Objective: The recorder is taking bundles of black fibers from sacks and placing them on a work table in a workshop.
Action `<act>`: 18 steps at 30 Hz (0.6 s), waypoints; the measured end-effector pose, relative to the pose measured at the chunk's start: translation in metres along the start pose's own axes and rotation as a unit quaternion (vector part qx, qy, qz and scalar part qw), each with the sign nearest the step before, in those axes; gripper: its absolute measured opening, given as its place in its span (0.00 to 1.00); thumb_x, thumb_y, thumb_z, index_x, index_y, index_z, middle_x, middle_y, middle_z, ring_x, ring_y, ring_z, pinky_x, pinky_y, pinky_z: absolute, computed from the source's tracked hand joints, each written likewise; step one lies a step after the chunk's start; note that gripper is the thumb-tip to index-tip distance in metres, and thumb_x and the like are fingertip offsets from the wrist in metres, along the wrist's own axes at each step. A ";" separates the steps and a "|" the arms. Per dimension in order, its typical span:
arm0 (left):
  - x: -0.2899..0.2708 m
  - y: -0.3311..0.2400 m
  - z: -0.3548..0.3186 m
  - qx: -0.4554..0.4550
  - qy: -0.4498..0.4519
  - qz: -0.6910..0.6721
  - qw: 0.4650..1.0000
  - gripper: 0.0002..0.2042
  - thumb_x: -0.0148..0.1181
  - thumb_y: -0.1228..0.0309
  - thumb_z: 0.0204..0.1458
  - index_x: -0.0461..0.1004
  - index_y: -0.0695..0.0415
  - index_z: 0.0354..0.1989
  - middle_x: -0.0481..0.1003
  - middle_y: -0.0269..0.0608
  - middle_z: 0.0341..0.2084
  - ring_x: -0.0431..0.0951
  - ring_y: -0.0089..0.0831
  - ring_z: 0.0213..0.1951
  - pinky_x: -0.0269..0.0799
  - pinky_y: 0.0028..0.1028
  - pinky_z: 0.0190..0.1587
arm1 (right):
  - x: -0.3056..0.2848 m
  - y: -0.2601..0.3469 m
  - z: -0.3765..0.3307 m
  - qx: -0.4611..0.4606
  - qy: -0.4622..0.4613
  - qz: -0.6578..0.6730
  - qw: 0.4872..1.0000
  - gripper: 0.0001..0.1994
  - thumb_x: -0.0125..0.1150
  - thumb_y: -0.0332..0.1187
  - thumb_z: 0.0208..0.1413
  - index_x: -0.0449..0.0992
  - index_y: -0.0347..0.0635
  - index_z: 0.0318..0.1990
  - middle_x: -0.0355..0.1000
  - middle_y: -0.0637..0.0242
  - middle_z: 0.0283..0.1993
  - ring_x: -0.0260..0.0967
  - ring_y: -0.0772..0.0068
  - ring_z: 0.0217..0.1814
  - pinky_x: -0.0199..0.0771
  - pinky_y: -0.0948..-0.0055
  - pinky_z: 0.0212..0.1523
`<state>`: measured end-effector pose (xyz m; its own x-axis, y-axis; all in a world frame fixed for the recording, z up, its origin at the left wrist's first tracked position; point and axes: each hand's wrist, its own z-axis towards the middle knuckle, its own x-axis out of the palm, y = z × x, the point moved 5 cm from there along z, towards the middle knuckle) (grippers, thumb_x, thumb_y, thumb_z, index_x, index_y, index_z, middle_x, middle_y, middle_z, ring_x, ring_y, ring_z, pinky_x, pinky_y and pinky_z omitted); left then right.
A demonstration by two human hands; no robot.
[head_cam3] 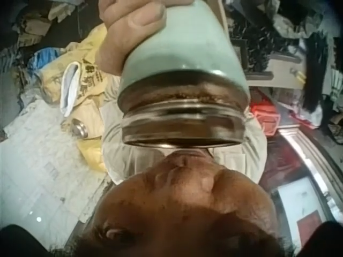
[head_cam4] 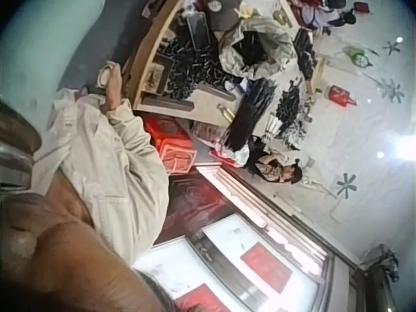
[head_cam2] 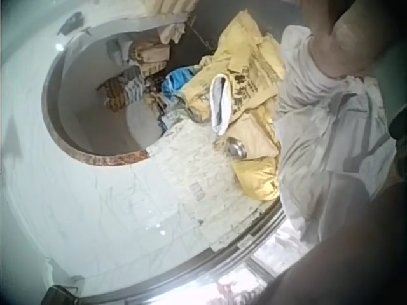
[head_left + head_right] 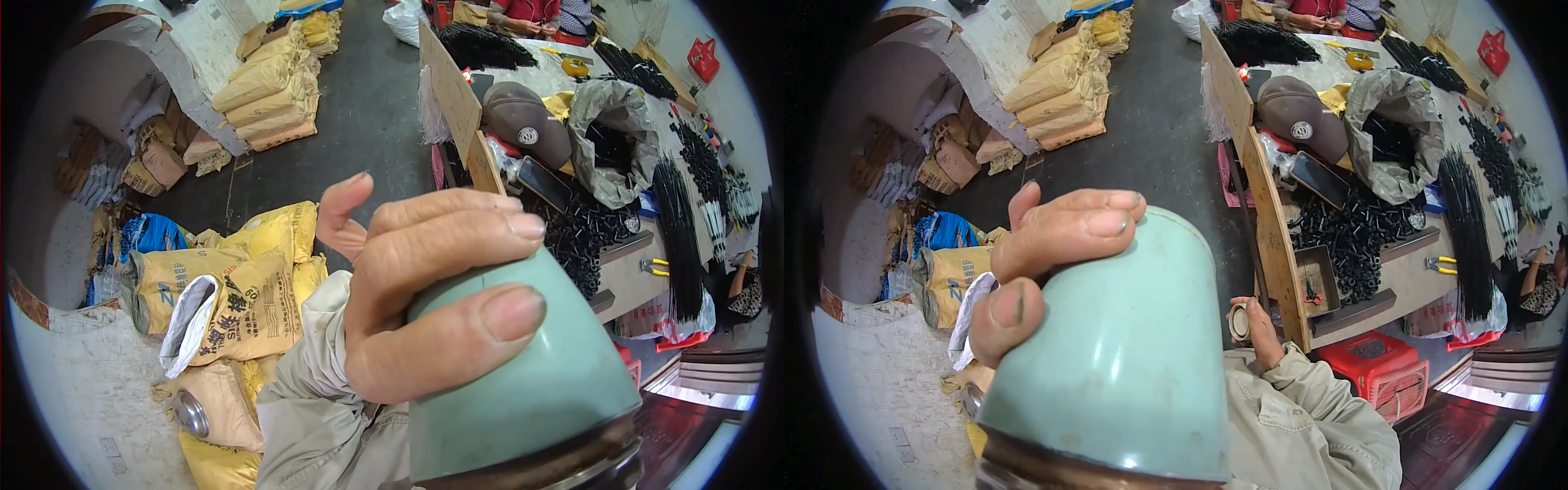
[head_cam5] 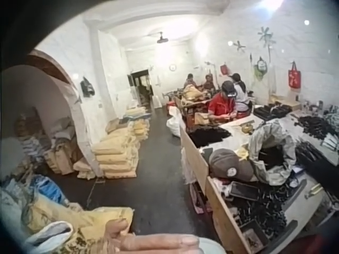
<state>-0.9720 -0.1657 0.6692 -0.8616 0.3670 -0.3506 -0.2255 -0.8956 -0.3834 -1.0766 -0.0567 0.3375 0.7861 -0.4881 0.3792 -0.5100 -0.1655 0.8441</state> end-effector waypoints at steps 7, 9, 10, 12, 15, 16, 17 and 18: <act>-0.020 -0.014 -0.008 -0.015 0.041 0.039 0.998 0.12 0.38 0.59 0.56 0.62 0.38 0.48 0.74 0.42 0.36 0.75 0.38 0.39 0.49 0.42 0.57 | 0.014 -0.010 -0.001 0.020 0.011 -0.025 0.999 0.23 0.32 0.53 0.61 0.64 0.43 0.46 0.66 0.69 0.31 0.63 0.82 0.23 0.67 0.82 0.23; -0.022 -0.016 -0.015 -0.008 0.016 0.043 0.999 0.11 0.39 0.59 0.56 0.62 0.38 0.47 0.74 0.41 0.36 0.76 0.37 0.38 0.50 0.42 0.56 | 0.019 -0.011 -0.002 0.024 0.013 -0.027 0.999 0.23 0.32 0.53 0.61 0.64 0.43 0.46 0.66 0.69 0.31 0.63 0.82 0.23 0.67 0.82 0.23; -0.025 -0.016 -0.018 -0.003 -0.007 0.043 0.999 0.11 0.40 0.59 0.56 0.62 0.37 0.46 0.74 0.40 0.36 0.76 0.37 0.38 0.50 0.42 0.56 | 0.022 -0.012 -0.002 0.020 0.021 -0.032 0.999 0.24 0.32 0.53 0.61 0.65 0.43 0.46 0.66 0.69 0.31 0.63 0.82 0.23 0.67 0.82 0.23; -0.033 -0.020 -0.020 -0.001 0.001 0.053 0.999 0.10 0.41 0.59 0.55 0.62 0.35 0.45 0.74 0.38 0.36 0.76 0.37 0.37 0.51 0.41 0.55 | 0.027 -0.013 -0.002 0.011 0.032 -0.039 0.999 0.24 0.32 0.53 0.61 0.65 0.42 0.45 0.66 0.69 0.31 0.63 0.82 0.23 0.68 0.82 0.23; -0.044 -0.029 -0.025 0.004 0.000 0.030 1.000 0.12 0.51 0.63 0.49 0.64 0.37 0.43 0.74 0.38 0.36 0.77 0.35 0.37 0.46 0.40 0.56 | 0.035 -0.018 0.000 -0.002 0.043 -0.041 0.998 0.24 0.32 0.53 0.61 0.64 0.42 0.45 0.66 0.68 0.31 0.62 0.82 0.23 0.68 0.82 0.23; -0.046 -0.031 -0.026 0.007 -0.008 -0.004 1.000 0.16 0.60 0.67 0.43 0.66 0.40 0.42 0.75 0.40 0.37 0.76 0.34 0.37 0.41 0.40 0.57 | 0.037 -0.021 0.000 -0.001 0.047 -0.041 0.998 0.24 0.32 0.53 0.61 0.64 0.41 0.45 0.66 0.68 0.31 0.63 0.82 0.23 0.68 0.82 0.23; -0.046 -0.033 -0.028 0.012 -0.035 0.009 0.999 0.14 0.60 0.63 0.44 0.66 0.40 0.40 0.76 0.39 0.33 0.77 0.33 0.34 0.41 0.40 0.57 | 0.039 -0.022 0.002 0.000 0.050 -0.040 0.998 0.24 0.32 0.53 0.61 0.64 0.41 0.45 0.66 0.68 0.31 0.63 0.82 0.23 0.68 0.82 0.23; -0.045 -0.035 -0.030 0.012 -0.037 0.011 0.999 0.14 0.60 0.63 0.44 0.66 0.40 0.40 0.76 0.39 0.33 0.77 0.33 0.34 0.41 0.40 0.57 | 0.041 -0.023 0.001 -0.001 0.052 -0.042 0.998 0.24 0.32 0.53 0.61 0.64 0.41 0.45 0.66 0.68 0.31 0.63 0.82 0.23 0.68 0.82 0.23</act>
<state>-0.9117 -0.1431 0.6730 -0.8973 0.3292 -0.2940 -0.2172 -0.9092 -0.3553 -1.0328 -0.0744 0.3334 0.8582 -0.3806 0.3445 -0.4403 -0.2009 0.8751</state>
